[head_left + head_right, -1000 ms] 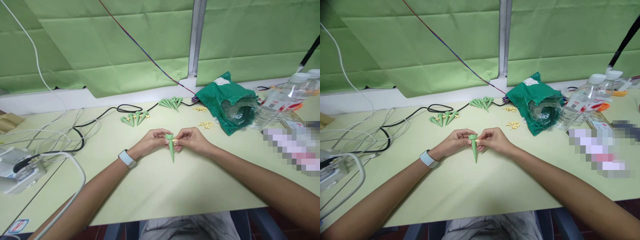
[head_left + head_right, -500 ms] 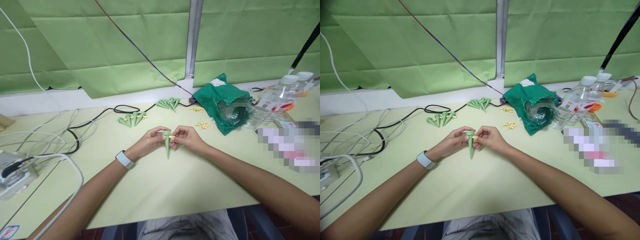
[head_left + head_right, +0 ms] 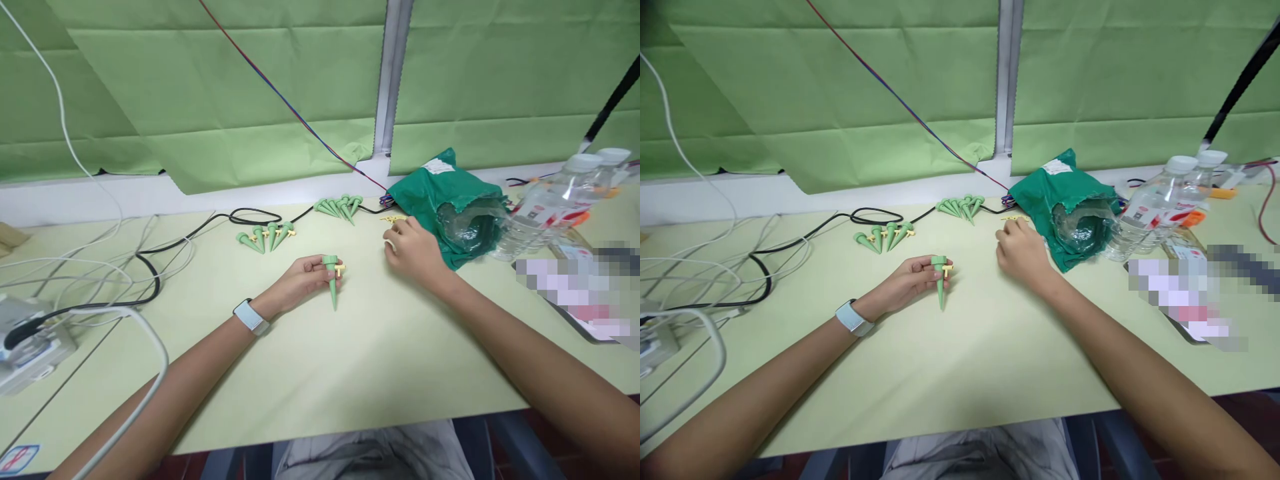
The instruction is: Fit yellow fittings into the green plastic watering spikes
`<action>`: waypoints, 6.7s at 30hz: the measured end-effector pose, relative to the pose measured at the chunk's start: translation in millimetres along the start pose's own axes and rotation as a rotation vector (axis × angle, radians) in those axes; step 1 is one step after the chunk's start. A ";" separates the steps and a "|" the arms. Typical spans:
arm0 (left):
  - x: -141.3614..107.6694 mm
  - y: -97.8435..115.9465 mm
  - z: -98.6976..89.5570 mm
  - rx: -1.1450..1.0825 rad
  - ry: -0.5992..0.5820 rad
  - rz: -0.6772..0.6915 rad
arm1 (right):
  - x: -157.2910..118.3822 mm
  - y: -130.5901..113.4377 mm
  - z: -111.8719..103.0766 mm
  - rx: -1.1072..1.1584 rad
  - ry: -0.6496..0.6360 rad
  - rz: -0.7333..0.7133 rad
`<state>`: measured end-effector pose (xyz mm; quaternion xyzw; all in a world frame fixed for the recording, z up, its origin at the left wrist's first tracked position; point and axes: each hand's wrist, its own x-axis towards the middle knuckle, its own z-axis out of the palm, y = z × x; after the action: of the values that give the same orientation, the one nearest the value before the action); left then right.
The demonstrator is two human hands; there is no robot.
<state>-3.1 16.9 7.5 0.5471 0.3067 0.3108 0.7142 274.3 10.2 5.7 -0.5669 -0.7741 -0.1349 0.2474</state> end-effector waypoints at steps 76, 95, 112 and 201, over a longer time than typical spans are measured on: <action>-1.1 -1.8 13.1 0.001 0.047 0.051 | -21.3 -70.6 18.3 1.122 0.052 0.080; -1.1 -2.7 12.4 -0.012 0.022 0.076 | -23.3 -69.4 17.8 0.964 0.050 -0.038; -2.8 0.7 10.5 0.004 -0.054 0.056 | -26.8 -65.5 18.5 0.798 0.106 -0.180; -4.5 -3.6 9.9 0.189 -0.108 0.049 | -25.9 -67.4 11.1 0.538 -0.072 -0.196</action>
<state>2.3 6.8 6.5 0.6353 0.2822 0.2679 0.6671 214.2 -27.0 -12.6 -0.4078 -0.8415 0.0723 0.3469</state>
